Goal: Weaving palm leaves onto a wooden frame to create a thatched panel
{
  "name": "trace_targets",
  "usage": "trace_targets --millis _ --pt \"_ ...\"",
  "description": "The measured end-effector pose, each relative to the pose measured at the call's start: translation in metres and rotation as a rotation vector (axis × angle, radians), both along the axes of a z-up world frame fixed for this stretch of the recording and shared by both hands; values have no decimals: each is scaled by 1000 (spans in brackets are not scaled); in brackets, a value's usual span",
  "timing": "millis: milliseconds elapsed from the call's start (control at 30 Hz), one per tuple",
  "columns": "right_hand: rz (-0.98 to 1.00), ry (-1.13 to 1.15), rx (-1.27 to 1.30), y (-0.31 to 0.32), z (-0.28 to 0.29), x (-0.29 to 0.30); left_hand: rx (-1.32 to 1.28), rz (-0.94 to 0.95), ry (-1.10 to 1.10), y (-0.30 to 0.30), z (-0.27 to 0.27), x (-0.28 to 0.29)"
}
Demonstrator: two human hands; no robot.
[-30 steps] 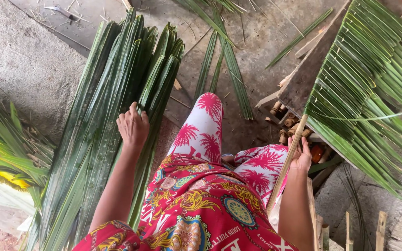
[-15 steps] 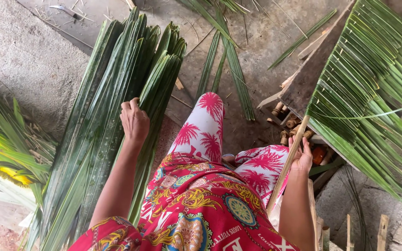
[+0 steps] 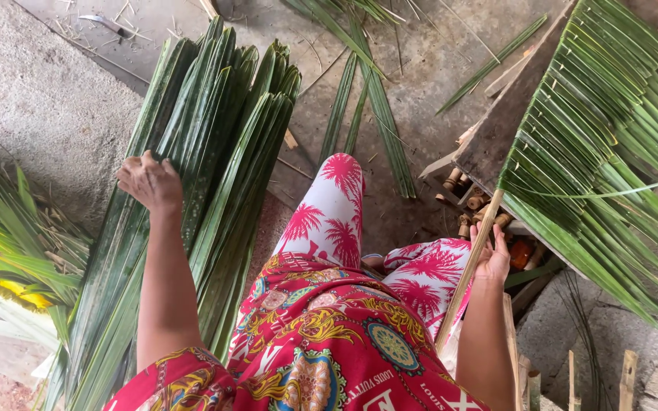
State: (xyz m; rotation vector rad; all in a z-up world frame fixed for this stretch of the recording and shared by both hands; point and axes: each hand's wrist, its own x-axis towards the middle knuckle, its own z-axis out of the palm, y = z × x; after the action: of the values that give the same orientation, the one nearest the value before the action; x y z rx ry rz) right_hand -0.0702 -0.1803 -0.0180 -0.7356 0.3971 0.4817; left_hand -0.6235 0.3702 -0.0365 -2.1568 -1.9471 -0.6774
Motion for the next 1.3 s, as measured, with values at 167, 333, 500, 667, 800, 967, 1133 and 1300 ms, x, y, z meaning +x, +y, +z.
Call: trace_targets --millis 167,333,500,667,800,967,1133,1300 --pt "-8 0 4 1 2 -2 -106 25 -89 8 0 -5" --pt "-10 4 -1 -1 2 -2 -168 -31 -383 2 45 -3" --pt "-4 6 -5 3 10 -6 -234 -226 -724 -7 96 -8" --pt "-12 1 -23 9 21 -14 -151 -388 -646 -34 160 19" --pt "-21 5 -4 2 8 -6 -220 -438 -580 -34 149 33" --pt "-17 -2 -8 2 9 -9 -596 -326 -333 -53 157 57" --pt "-20 8 -5 5 15 -12 -819 -297 -170 -79 180 75" --pt "-6 17 -19 2 10 -8 -948 -268 -160 -69 133 72"
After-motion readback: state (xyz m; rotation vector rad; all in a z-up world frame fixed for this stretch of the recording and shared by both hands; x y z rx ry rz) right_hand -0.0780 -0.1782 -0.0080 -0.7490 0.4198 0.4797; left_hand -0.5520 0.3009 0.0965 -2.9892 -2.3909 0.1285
